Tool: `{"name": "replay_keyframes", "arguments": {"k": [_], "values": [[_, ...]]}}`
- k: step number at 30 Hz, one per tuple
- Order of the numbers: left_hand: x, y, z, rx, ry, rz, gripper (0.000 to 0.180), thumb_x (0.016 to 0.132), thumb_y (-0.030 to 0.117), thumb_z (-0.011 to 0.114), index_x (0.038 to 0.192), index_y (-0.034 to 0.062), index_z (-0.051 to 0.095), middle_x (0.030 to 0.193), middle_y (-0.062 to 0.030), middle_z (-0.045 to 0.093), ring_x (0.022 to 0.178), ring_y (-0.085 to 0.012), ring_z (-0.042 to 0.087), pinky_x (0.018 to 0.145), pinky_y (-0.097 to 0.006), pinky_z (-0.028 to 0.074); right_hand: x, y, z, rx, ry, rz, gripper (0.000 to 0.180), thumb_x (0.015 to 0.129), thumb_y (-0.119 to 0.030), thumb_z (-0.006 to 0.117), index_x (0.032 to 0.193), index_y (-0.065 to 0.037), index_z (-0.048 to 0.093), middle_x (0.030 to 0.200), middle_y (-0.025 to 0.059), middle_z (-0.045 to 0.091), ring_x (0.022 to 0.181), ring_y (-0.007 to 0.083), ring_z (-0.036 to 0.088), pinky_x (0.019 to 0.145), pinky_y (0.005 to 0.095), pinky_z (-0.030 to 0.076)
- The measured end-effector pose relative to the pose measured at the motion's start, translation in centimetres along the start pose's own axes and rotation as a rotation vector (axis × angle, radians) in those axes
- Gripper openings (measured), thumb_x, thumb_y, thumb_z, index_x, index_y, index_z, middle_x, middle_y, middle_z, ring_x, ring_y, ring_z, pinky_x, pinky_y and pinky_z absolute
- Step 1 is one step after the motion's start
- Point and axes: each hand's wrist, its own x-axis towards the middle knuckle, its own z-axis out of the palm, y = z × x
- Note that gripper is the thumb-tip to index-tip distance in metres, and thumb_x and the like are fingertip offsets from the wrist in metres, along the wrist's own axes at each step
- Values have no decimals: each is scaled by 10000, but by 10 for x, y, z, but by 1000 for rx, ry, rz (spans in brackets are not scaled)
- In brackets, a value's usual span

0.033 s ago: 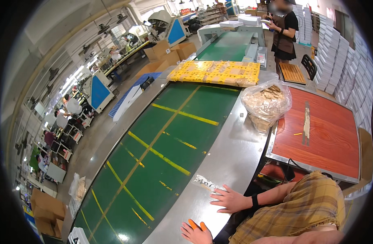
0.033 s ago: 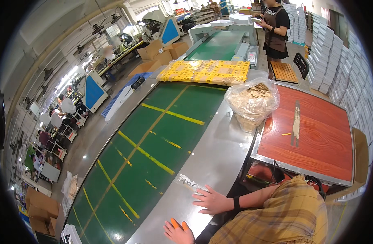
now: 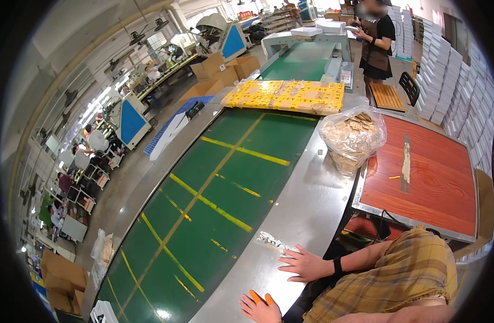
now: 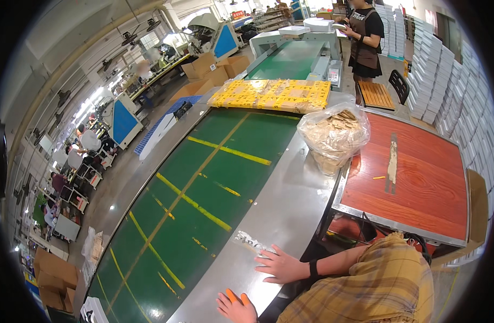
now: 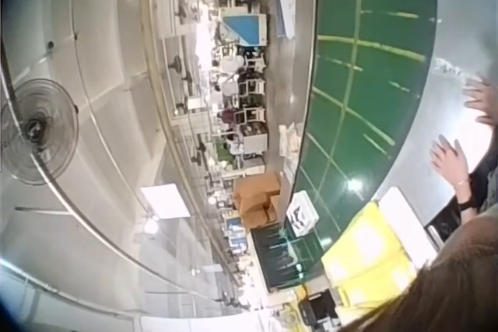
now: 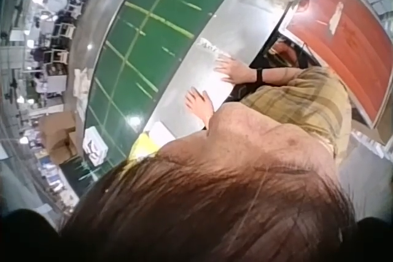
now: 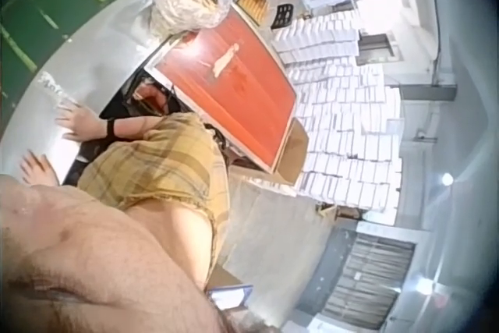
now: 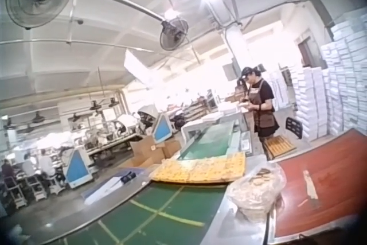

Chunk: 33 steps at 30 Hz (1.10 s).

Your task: The recorder is seen packing shoes into boxes on a conveyor belt in a shoe manufacturing facility.

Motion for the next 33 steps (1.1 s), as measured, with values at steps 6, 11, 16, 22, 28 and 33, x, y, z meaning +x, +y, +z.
{"name": "replay_keyframes", "arguments": {"k": [6, 11, 16, 22, 28, 33], "values": [[-1, -2, -4, 1, -27, -43, 580, 934, 378, 533, 1414, 60, 466, 1453, -257, 424, 1357, -435, 349, 1139, -551, 217, 2, -2, 2, -2, -55, -12, 483, 935, -489, 557, 1296, -170, 584, 1423, 104, 484, 1353, 312, 392, 1068, 579, 286], [1, -4, -4, -3, -28, -11, 587, 928, 381, 544, 1415, 63, 465, 1455, -248, 427, 1349, -435, 354, 1134, -556, 218, 4, -4, -3, -1, -24, -5, 460, 913, -453, 594, 1254, -144, 605, 1374, 103, 506, 1325, 305, 393, 1061, 560, 305], [-2, -9, 3, -3, 11, -20, 586, 924, 381, 551, 1414, 70, 468, 1454, -244, 429, 1350, -427, 352, 1131, -558, 220, 5, -7, 1, 2, -16, -9, 457, 913, -451, 593, 1253, -145, 606, 1369, 105, 506, 1323, 306, 394, 1062, 568, 303], [0, -24, 22, -6, 42, -33, 581, 891, 368, 590, 1381, 67, 508, 1480, -226, 398, 1375, -430, 321, 1144, -561, 192, 4, -10, 3, -12, -27, -10, 459, 913, -456, 593, 1253, -149, 608, 1369, 104, 507, 1325, 305, 393, 1062, 572, 301], [0, -27, 25, -13, 46, -60, 560, 875, 333, 602, 1346, 37, 547, 1505, -223, 370, 1405, -418, 291, 1165, -539, 161, 4, -11, 7, -10, -23, -9, 459, 916, -453, 588, 1257, -147, 606, 1373, 108, 507, 1332, 310, 392, 1068, 576, 293], [1, -29, 25, -20, 56, -55, 554, 874, 330, 603, 1340, 35, 554, 1507, -223, 366, 1405, -417, 291, 1166, -541, 160, 6, -12, 8, -5, -23, -6, 457, 922, -453, 580, 1260, -148, 604, 1381, 113, 505, 1338, 317, 395, 1074, 579, 287]]}}
